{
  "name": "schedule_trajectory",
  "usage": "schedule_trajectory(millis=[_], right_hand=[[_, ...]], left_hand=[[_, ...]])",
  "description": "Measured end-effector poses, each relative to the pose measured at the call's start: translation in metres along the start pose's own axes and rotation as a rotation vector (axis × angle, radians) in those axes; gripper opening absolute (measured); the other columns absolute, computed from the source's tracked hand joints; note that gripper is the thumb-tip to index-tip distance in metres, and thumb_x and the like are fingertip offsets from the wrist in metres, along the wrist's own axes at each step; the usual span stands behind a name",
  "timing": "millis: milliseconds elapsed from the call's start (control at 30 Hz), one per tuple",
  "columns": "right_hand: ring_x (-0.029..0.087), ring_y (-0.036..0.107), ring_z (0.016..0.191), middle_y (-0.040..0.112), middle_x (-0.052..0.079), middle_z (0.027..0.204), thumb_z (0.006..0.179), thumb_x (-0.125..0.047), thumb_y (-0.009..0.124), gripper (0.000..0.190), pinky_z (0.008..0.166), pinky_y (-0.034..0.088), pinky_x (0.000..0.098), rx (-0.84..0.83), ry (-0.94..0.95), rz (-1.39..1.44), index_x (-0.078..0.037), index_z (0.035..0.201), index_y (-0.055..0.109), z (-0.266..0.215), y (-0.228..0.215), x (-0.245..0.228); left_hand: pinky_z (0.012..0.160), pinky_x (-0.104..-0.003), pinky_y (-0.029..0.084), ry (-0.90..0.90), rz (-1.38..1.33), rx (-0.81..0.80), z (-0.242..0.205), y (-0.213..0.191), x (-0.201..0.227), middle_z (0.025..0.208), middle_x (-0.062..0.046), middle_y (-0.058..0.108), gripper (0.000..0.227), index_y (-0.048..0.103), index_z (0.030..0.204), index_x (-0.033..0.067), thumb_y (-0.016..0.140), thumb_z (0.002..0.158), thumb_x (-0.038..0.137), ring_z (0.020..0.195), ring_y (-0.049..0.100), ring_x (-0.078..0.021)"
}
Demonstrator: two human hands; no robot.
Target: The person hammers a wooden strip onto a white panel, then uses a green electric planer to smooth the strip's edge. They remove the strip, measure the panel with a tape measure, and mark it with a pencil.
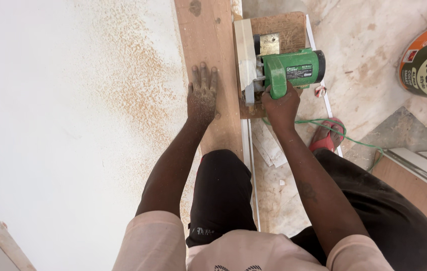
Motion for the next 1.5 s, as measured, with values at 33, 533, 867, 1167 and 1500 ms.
schedule_trajectory(millis=[33, 533, 867, 1167, 1500], right_hand=[[0.017, 0.069, 0.073, 0.071, 0.009, 0.082, 0.083, -0.007, 0.072, 0.017, 0.069, 0.055, 0.0313, -0.005, -0.017, -0.006, -0.001, 0.099, 0.068, 0.002, 0.001, -0.003], [0.017, 0.069, 0.074, 0.071, 0.01, 0.082, 0.081, -0.008, 0.073, 0.02, 0.07, 0.055, 0.0329, 0.01, -0.005, 0.015, 0.0, 0.098, 0.069, 0.028, 0.008, -0.014], [0.02, 0.068, 0.073, 0.07, 0.012, 0.08, 0.085, -0.011, 0.073, 0.018, 0.07, 0.054, 0.0352, 0.035, -0.017, -0.04, 0.002, 0.097, 0.068, 0.044, 0.011, -0.028], [0.019, 0.067, 0.071, 0.07, 0.012, 0.078, 0.084, -0.01, 0.073, 0.017, 0.068, 0.054, 0.0352, 0.032, -0.048, -0.055, 0.002, 0.094, 0.067, 0.066, 0.018, -0.037], [0.021, 0.068, 0.073, 0.072, 0.014, 0.081, 0.084, -0.009, 0.074, 0.018, 0.071, 0.054, 0.0357, 0.046, -0.06, -0.088, 0.003, 0.096, 0.069, 0.083, 0.021, -0.049]], left_hand=[[0.121, -0.057, 0.032, 0.001, 0.003, -0.006, 0.001, -0.001, 0.0, 0.166, -0.032, -0.005, 0.158, 0.002, 0.163, 0.0032, 0.097, 0.049, 0.056, 0.155, 0.004, -0.0486], [0.121, -0.058, 0.031, 0.007, -0.017, -0.04, -0.001, -0.009, 0.002, 0.167, -0.032, -0.001, 0.153, 0.005, 0.162, 0.0028, 0.097, 0.052, 0.056, 0.155, 0.006, -0.0484], [0.121, -0.058, 0.03, 0.02, -0.023, -0.066, -0.001, -0.009, 0.001, 0.166, -0.033, -0.004, 0.151, 0.004, 0.162, 0.002, 0.097, 0.054, 0.055, 0.154, 0.004, -0.0503], [0.118, -0.058, 0.035, 0.043, -0.027, -0.001, -0.005, -0.015, 0.002, 0.166, -0.033, 0.001, 0.148, 0.01, 0.161, 0.0015, 0.096, 0.053, 0.055, 0.154, 0.006, -0.0505], [0.123, -0.05, 0.037, 0.126, -0.108, 0.139, 0.002, -0.025, -0.004, 0.164, -0.033, 0.022, 0.115, 0.026, 0.158, 0.0009, 0.088, 0.072, 0.046, 0.151, 0.02, -0.0499]])
Point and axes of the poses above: each hand's wrist, its own z-axis towards the middle knuckle, its own y-axis out of the palm, x = y × z, the point moved 10 cm from there along z, towards the middle knuckle
